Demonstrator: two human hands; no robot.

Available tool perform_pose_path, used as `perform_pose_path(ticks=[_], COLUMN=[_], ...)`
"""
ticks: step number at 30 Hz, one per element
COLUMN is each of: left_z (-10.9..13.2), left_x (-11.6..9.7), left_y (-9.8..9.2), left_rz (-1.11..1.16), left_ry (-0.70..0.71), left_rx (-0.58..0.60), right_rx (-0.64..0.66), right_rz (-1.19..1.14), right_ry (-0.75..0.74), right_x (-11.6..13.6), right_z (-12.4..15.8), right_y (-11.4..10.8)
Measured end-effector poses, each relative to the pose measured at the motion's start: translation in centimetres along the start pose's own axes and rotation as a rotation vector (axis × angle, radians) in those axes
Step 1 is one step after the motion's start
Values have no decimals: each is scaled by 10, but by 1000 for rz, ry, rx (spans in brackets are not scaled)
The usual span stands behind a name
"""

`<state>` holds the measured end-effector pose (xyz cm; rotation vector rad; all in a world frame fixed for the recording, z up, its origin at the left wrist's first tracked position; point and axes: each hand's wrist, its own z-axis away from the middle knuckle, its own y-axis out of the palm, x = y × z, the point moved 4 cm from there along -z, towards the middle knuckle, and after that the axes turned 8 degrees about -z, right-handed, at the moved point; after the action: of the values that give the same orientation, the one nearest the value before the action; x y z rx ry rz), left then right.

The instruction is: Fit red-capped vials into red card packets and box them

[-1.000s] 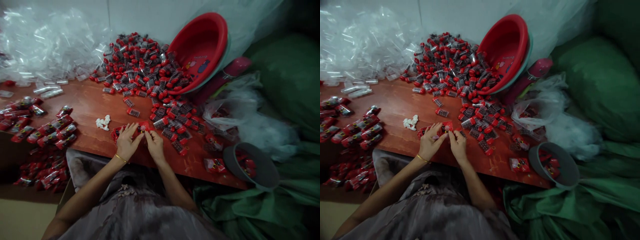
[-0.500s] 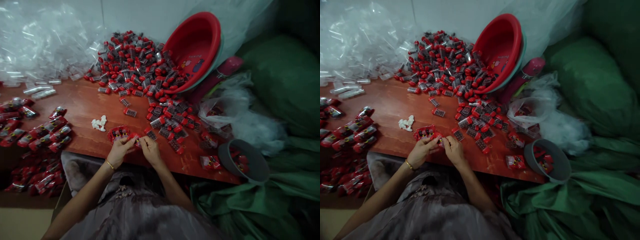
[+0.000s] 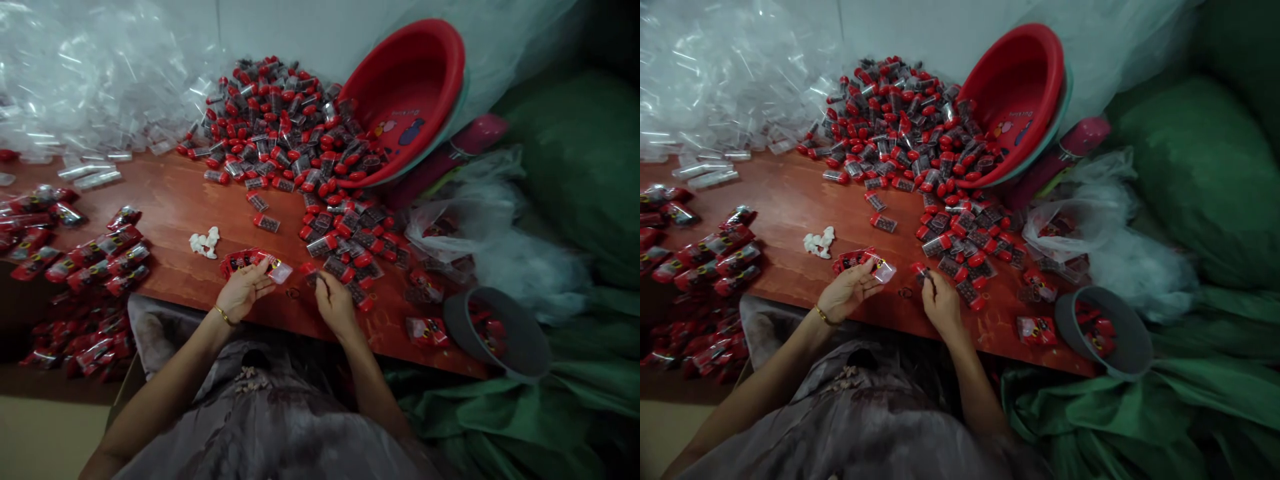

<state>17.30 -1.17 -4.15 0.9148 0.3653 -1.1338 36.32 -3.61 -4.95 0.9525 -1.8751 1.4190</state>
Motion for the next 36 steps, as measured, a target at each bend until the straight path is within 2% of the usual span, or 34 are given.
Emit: perform_pose_path(ticks=[3,5,9,13,16,20,24,27,32,36], left_z=[0,0,2,7,10,14,14,12,11,10], left_x=[2,3,5,3,4,8,18,22,22,28], left_y=[0,2,7,9,11,21,31,32,30,33], left_rz=[-10,-44,-134,-197,-170,-119,-68,-29,-14,14], left_ry=[27,53,112,153,146,152,152,201,214,262], left_rx=[-1,14,67,86,80,38,34,35,65,-14], right_rx=[161,256,324,350,340,299,169,85,90,-30], right_rz=[-437,-591,-607,-584,-617,-647,-639,-632,-582,-478], right_ry=[213,316,353,391,413,354,293,292,240,194], right_x=[10,18,27,26,25,26,30,33,35,34], right_z=[16,24,24,19,19,20,18,16,16,17], right_y=[-7,-8,-6,1,6,13,21,26,30,31])
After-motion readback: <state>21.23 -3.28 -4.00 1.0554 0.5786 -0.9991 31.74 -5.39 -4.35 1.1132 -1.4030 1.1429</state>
